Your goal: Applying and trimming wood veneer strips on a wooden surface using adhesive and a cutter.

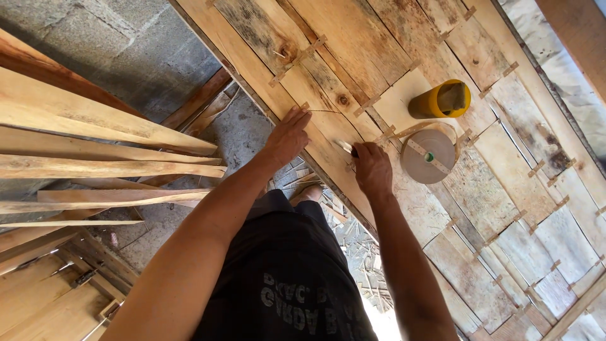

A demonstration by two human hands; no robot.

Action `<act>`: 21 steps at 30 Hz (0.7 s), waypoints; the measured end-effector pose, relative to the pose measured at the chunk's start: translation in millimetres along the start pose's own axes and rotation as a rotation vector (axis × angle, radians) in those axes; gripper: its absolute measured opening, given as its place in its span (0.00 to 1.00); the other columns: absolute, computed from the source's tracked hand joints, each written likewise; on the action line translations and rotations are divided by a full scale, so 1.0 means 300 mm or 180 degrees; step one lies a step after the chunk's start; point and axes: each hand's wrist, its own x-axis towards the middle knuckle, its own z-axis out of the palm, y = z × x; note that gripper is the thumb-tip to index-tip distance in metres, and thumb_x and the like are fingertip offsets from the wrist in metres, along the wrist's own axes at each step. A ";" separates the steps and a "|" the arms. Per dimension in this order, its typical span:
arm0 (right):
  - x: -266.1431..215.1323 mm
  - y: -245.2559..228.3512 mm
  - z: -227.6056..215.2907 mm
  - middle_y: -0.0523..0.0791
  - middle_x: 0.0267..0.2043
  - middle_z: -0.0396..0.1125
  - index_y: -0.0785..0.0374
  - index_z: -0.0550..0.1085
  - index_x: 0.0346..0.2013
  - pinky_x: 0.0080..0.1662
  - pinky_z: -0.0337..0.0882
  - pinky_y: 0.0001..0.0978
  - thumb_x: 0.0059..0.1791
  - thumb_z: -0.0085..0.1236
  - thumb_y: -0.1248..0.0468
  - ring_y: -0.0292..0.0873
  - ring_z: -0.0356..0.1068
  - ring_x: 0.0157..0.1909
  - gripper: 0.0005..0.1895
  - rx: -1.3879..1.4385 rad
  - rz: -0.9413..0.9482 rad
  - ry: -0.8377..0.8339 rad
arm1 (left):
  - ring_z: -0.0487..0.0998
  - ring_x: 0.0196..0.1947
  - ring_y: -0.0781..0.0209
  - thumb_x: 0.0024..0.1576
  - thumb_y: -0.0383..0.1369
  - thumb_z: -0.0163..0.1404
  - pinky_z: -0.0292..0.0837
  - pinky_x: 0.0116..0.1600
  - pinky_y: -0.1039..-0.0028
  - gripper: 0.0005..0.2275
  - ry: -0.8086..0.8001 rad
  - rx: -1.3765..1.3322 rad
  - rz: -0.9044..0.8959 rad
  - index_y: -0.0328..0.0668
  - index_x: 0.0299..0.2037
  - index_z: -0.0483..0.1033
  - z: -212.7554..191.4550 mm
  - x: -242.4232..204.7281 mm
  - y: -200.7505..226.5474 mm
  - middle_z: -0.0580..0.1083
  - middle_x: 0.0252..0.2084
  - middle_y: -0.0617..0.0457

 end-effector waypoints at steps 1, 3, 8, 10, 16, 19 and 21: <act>0.035 -0.011 -0.002 0.51 0.49 0.71 0.63 0.76 0.51 0.52 0.70 0.47 0.51 0.61 0.66 0.56 0.71 0.50 0.14 0.0002 -0.0017 -0.0007 | 0.58 0.74 0.50 0.60 0.43 0.54 0.39 0.79 0.60 0.16 0.0004 0.0000 -0.0018 0.38 0.31 0.86 -0.001 -0.002 -0.007 0.65 0.71 0.42; 0.105 -0.033 -0.003 0.49 0.48 0.72 0.61 0.77 0.47 0.53 0.69 0.45 0.49 0.62 0.66 0.54 0.70 0.51 0.12 -0.0084 -0.0184 -0.0166 | 0.55 0.76 0.51 0.60 0.43 0.53 0.38 0.80 0.61 0.15 0.0057 0.0175 0.0216 0.41 0.34 0.86 0.001 -0.008 -0.021 0.65 0.72 0.43; 0.206 -0.031 0.051 0.47 0.45 0.71 0.60 0.78 0.46 0.52 0.69 0.44 0.46 0.62 0.68 0.53 0.68 0.49 0.13 -0.0123 -0.0536 -0.0233 | 0.48 0.78 0.49 0.60 0.45 0.52 0.38 0.79 0.59 0.16 -0.0005 0.0485 0.0278 0.41 0.35 0.86 -0.033 -0.017 -0.016 0.63 0.72 0.47; 0.231 -0.032 0.064 0.46 0.44 0.71 0.60 0.78 0.46 0.53 0.68 0.44 0.46 0.62 0.69 0.53 0.68 0.49 0.13 -0.0118 -0.0693 -0.0220 | 0.46 0.78 0.49 0.59 0.45 0.52 0.38 0.79 0.59 0.16 0.0025 0.0419 0.0264 0.41 0.38 0.86 -0.032 -0.012 -0.014 0.61 0.73 0.46; 0.262 -0.013 0.100 0.45 0.43 0.71 0.59 0.79 0.45 0.53 0.68 0.43 0.47 0.61 0.70 0.52 0.68 0.50 0.12 -0.0278 -0.1008 -0.0131 | 0.40 0.79 0.49 0.60 0.45 0.51 0.41 0.77 0.59 0.16 -0.0704 -0.0084 -0.0093 0.41 0.37 0.86 0.012 0.013 0.002 0.51 0.78 0.48; 0.253 0.000 0.105 0.45 0.44 0.70 0.58 0.79 0.45 0.52 0.68 0.42 0.46 0.58 0.71 0.51 0.67 0.50 0.13 -0.0403 -0.1038 -0.0200 | 0.41 0.79 0.48 0.60 0.44 0.51 0.40 0.78 0.58 0.15 -0.0604 -0.0313 -0.0184 0.43 0.37 0.86 0.043 0.015 0.013 0.52 0.77 0.46; 0.241 0.007 0.105 0.44 0.45 0.70 0.58 0.78 0.43 0.52 0.68 0.42 0.46 0.56 0.73 0.50 0.67 0.50 0.13 -0.0556 -0.0911 -0.0419 | 0.43 0.79 0.49 0.61 0.43 0.52 0.41 0.78 0.59 0.15 -0.0458 -0.0259 -0.0279 0.42 0.37 0.86 0.045 0.017 0.020 0.53 0.78 0.46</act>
